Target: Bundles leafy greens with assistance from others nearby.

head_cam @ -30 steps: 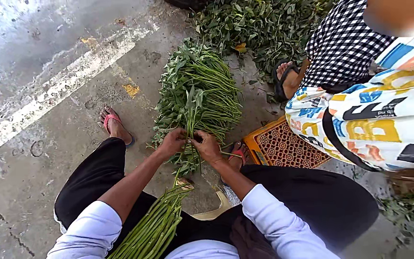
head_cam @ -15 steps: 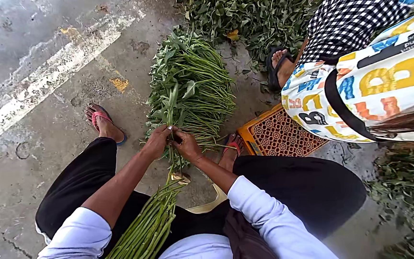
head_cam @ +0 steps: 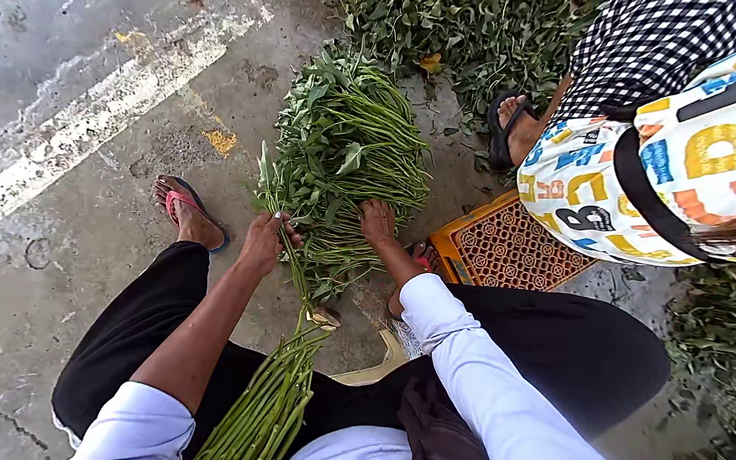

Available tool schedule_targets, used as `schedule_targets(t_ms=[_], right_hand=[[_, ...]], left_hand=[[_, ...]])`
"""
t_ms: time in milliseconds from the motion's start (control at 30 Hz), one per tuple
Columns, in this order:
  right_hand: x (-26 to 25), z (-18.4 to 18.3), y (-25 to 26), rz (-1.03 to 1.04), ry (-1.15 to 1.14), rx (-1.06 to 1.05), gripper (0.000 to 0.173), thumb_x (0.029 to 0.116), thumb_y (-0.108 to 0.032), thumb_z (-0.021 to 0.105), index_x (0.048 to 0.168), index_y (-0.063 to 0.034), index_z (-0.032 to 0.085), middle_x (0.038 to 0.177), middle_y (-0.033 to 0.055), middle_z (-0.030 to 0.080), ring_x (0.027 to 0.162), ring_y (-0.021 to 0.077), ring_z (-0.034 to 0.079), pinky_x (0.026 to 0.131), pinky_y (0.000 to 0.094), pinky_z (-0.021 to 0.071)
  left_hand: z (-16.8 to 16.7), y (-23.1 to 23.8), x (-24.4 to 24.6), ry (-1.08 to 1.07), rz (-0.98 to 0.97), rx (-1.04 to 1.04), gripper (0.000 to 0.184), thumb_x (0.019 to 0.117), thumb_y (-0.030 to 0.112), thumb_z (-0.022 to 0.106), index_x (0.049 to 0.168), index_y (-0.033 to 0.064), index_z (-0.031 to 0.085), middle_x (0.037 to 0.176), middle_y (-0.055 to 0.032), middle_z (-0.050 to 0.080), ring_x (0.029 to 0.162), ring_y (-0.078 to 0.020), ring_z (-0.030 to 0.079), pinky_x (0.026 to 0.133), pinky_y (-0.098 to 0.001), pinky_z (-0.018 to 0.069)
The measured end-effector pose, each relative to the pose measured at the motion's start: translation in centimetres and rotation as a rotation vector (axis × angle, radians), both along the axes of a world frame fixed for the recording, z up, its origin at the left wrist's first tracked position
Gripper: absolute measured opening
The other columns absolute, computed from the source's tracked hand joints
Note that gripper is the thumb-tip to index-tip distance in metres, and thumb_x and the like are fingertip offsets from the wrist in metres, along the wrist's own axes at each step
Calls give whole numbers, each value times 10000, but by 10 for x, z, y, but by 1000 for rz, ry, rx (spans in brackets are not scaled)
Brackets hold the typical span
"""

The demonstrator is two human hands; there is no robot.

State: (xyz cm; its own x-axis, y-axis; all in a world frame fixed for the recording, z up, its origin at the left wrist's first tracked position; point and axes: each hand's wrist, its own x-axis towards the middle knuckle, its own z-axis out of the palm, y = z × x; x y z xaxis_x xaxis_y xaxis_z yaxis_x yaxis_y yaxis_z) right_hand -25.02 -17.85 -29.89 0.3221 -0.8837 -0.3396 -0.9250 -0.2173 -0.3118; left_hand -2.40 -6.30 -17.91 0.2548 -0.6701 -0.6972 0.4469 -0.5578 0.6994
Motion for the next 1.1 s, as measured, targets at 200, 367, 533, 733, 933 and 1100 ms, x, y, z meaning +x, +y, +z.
schedule_targets(t_ms=[200, 367, 533, 733, 933, 1100], right_hand=[[-9, 5, -3, 25, -70, -161, 282, 988, -92, 619, 1251, -2, 664, 1235, 242, 682, 1183, 436, 635, 981, 632, 453], [-5, 11, -11, 68, -41, -248, 459, 978, -93, 641, 1418, 5, 554, 1241, 264, 681, 1155, 451, 653, 983, 645, 437], [-6, 14, -15, 187, 33, -287, 219, 990, -103, 609, 1112, 46, 711, 1194, 253, 681, 1157, 442, 633, 975, 655, 418], [-8, 20, -17, 8, -15, -43, 282, 956, -149, 664, 1204, -25, 713, 1285, 218, 650, 1274, 403, 568, 1018, 635, 410], [-4, 7, -7, 59, -37, -7, 363, 962, -75, 664, 1320, -18, 641, 1322, 249, 647, 1276, 457, 576, 1054, 703, 363], [6, 33, 7, 36, -111, 0, 294, 995, -110, 621, 1261, -9, 694, 1274, 233, 673, 1236, 416, 610, 1049, 627, 414]], left_hand=[[2, -2, -4, 0, -26, 6, 261, 1140, 233, 317, 1145, 60, 513, 768, -33, 578, 629, -157, 649, 691, -360, 619], [1, -2, -5, 9, -43, 6, 275, 1142, 241, 303, 1152, 59, 510, 761, -29, 580, 641, -160, 656, 701, -370, 622], [1, -2, -6, 19, -38, 13, 281, 1142, 249, 309, 1154, 57, 515, 759, -34, 587, 643, -167, 664, 697, -366, 623], [-4, -3, -7, 32, -32, 28, 215, 1124, 230, 405, 1191, 48, 498, 787, -54, 599, 669, -183, 681, 715, -376, 631], [-10, -1, -6, 45, -56, 37, 166, 1103, 154, 458, 1229, 47, 460, 856, -81, 612, 717, -192, 691, 740, -372, 626], [-11, 1, -12, 58, -106, 33, 183, 1110, 148, 433, 1255, 39, 457, 961, -112, 659, 831, -221, 718, 799, -394, 617]])
